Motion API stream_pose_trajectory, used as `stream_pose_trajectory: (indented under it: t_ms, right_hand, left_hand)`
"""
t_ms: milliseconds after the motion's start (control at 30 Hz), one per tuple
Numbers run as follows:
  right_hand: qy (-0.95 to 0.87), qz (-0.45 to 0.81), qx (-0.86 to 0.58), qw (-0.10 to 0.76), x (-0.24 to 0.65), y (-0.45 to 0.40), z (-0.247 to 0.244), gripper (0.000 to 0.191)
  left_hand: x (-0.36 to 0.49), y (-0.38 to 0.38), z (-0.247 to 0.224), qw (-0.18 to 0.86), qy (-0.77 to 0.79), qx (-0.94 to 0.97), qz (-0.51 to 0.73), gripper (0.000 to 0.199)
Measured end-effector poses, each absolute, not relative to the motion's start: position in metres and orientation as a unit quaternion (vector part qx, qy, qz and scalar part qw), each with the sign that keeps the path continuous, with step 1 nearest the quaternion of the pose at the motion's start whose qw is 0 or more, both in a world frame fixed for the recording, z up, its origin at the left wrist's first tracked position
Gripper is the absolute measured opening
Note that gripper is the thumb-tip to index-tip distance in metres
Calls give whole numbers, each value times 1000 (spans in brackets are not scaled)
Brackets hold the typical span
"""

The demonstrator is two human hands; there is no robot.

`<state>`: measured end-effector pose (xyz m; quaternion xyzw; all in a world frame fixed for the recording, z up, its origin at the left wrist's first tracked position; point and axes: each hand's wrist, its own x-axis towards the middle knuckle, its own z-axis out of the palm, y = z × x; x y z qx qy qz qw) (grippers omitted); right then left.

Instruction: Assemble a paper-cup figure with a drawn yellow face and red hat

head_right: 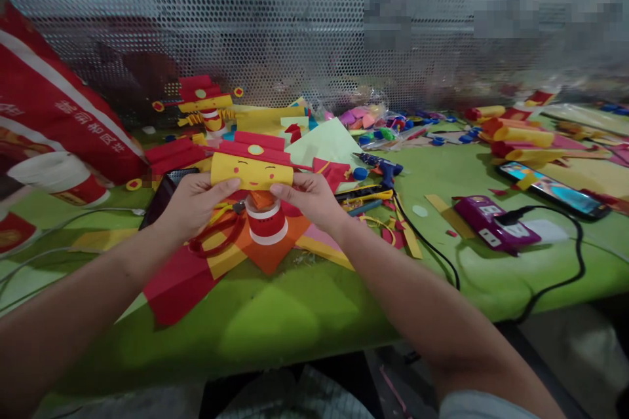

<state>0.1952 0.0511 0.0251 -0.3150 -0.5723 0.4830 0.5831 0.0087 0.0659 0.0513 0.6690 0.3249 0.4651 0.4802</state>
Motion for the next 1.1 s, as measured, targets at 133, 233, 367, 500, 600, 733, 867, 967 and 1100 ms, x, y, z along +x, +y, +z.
stream_pose_trajectory:
  t_ms: [133,233,367,500,600,733,867,967,1100]
  right_hand:
    - [-547,466,-313,621,199,52,23,25]
    - [-544,462,-326,620,203,52,22,24]
    - [-547,452,-340,618,203,50,22,25]
    - [-549,423,-344,633,200,46,23,18]
    - [-572,406,-332,631,201,43,22,14]
    - [-623,400,-319,592,202,42,23,17]
    - [-641,413,-313,566,203,44,24,21]
    - [-630,439,-322,554,202,47,22,23]
    - [-586,476,-332,566,199,48,19,26]
  left_hand:
    - [12,68,51,417,312,713,470,24]
    - [12,71,43,363,313,729,489,17]
    - [8,69,37,371,310,746,459,19]
    - [9,63,40,411,279,743,449,20]
    - [12,60,39,407,282,740,456,22]
    - [12,59,34,418,290,744,433,29]
    - [9,61,31,430,288,742,426,27]
    - [8,62,29,440,278,739,429,24]
    - [9,61,26,480,285,701,444,24]
